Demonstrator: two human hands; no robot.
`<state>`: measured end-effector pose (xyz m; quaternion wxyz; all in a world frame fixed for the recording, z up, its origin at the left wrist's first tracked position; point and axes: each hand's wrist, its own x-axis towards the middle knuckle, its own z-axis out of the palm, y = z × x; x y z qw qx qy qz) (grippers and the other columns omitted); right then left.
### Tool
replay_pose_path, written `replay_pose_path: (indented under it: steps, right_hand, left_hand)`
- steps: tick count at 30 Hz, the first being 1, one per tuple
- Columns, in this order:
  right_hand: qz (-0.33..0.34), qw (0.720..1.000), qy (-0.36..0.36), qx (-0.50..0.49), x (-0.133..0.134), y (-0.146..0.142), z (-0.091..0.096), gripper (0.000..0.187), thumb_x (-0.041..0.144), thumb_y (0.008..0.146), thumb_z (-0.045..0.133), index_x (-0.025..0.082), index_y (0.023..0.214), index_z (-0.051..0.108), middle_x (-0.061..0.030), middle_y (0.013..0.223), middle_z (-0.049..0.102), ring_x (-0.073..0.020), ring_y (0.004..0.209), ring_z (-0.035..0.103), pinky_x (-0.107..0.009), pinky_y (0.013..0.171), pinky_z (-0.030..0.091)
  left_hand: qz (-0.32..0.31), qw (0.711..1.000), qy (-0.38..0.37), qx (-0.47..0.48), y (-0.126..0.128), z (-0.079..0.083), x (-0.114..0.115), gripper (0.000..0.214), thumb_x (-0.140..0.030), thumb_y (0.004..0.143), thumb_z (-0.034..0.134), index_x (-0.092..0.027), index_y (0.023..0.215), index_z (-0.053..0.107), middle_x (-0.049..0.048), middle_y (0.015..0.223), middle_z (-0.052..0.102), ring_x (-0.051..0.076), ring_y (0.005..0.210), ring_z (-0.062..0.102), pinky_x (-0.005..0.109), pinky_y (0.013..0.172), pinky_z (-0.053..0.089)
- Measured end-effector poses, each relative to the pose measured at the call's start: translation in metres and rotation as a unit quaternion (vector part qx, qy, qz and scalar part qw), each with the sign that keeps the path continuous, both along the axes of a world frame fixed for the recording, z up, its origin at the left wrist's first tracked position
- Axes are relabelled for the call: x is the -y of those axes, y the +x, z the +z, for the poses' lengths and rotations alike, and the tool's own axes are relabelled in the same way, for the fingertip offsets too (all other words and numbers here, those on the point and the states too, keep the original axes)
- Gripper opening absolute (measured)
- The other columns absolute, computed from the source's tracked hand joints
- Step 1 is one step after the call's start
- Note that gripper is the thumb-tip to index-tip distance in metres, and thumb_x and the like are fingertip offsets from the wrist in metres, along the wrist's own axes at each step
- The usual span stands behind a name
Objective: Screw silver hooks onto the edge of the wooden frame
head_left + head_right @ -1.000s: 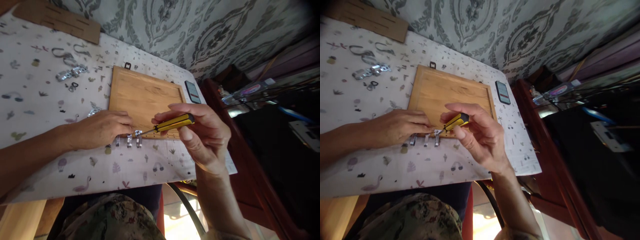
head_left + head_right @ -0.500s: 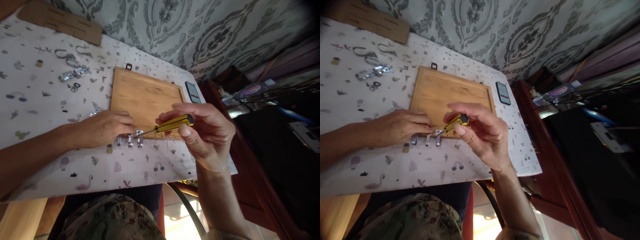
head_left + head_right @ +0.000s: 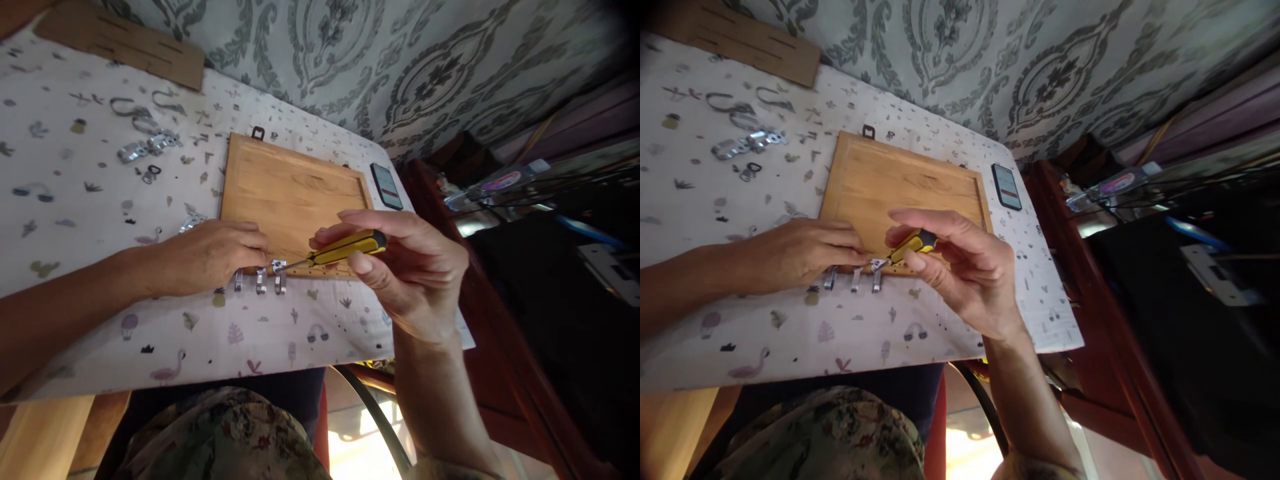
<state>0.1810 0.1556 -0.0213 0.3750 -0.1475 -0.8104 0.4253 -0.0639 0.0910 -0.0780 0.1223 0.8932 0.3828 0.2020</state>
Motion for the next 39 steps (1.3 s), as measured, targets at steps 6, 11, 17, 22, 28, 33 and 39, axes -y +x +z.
replay_pose_path:
  steps: [6, 11, 17, 22, 28, 33, 39]
  right_hand:
    - [-0.057, 0.997, 0.038, -0.024, 0.000, -0.001, -0.004, 0.020, 0.026, 0.081, 0.084, 0.029, 0.099, 0.076, 0.0023, 0.090, 0.078, -0.0163, 0.080, 0.076, -0.028, 0.074, 0.066]
    - [-0.077, 0.995, 0.063, -0.029, 0.000, -0.005, -0.006, 0.019, 0.025, 0.082, 0.084, 0.028, 0.099, 0.075, 0.0017, 0.089, 0.077, -0.0165, 0.078, 0.076, -0.029, 0.069, 0.066]
    - [-0.110, 0.986, 0.117, -0.038, 0.000, -0.007, -0.009, 0.020, 0.026, 0.081, 0.085, 0.029, 0.097, 0.072, 0.0027, 0.082, 0.075, -0.0152, 0.070, 0.073, -0.027, 0.059, 0.062]
    - [-0.145, 0.980, 0.130, -0.039, 0.009, -0.006, -0.008, 0.021, 0.024, 0.082, 0.084, 0.028, 0.098, 0.072, 0.0034, 0.085, 0.075, -0.0172, 0.074, 0.074, -0.032, 0.064, 0.064]
    - [-0.213, 0.969, 0.101, -0.078, 0.016, -0.009, -0.003, 0.015, 0.024, 0.084, 0.081, 0.030, 0.095, 0.073, 0.0006, 0.085, 0.075, -0.0197, 0.072, 0.073, -0.035, 0.062, 0.063]
    - [-0.191, 0.972, 0.116, -0.073, 0.010, -0.009, -0.009, 0.018, 0.019, 0.083, 0.081, 0.027, 0.096, 0.072, 0.0026, 0.085, 0.075, -0.0154, 0.072, 0.071, -0.031, 0.065, 0.062]
    - [-0.184, 0.977, 0.093, -0.052, 0.008, -0.007, -0.014, 0.017, 0.025, 0.085, 0.081, 0.032, 0.097, 0.071, 0.0024, 0.085, 0.074, -0.0175, 0.070, 0.070, -0.033, 0.063, 0.062]
  left_hand:
    - [-0.003, 1.000, 0.006, 0.001, 0.000, -0.002, -0.001, 0.038, -0.002, 0.095, 0.043, -0.019, 0.109, 0.073, 0.0064, 0.105, 0.072, 0.019, 0.095, 0.061, 0.027, 0.075, 0.045]
    - [0.001, 1.000, 0.011, -0.001, 0.000, -0.001, 0.000, 0.039, 0.000, 0.094, 0.043, -0.018, 0.111, 0.073, 0.0064, 0.105, 0.072, 0.019, 0.096, 0.061, 0.027, 0.075, 0.046]
    - [-0.005, 1.000, 0.025, 0.002, -0.001, -0.002, 0.000, 0.038, 0.000, 0.095, 0.043, -0.016, 0.109, 0.073, 0.0077, 0.103, 0.072, 0.020, 0.096, 0.062, 0.028, 0.077, 0.046]
    - [-0.012, 0.999, 0.033, 0.004, -0.002, -0.004, -0.002, 0.036, 0.000, 0.093, 0.046, -0.015, 0.113, 0.072, 0.0085, 0.107, 0.073, 0.020, 0.098, 0.063, 0.028, 0.079, 0.048]
    - [-0.004, 1.000, 0.024, 0.005, -0.002, -0.005, -0.002, 0.042, 0.003, 0.091, 0.042, -0.017, 0.111, 0.072, 0.0079, 0.106, 0.073, 0.019, 0.099, 0.064, 0.028, 0.081, 0.050]
    - [-0.002, 1.000, 0.024, 0.007, -0.001, -0.004, -0.001, 0.039, 0.001, 0.093, 0.042, -0.018, 0.109, 0.072, 0.0077, 0.102, 0.073, 0.019, 0.097, 0.064, 0.027, 0.079, 0.050]
    - [-0.007, 1.000, 0.010, 0.012, -0.002, -0.004, -0.002, 0.038, 0.000, 0.093, 0.044, -0.019, 0.109, 0.073, 0.0075, 0.105, 0.073, 0.019, 0.097, 0.064, 0.027, 0.079, 0.050]
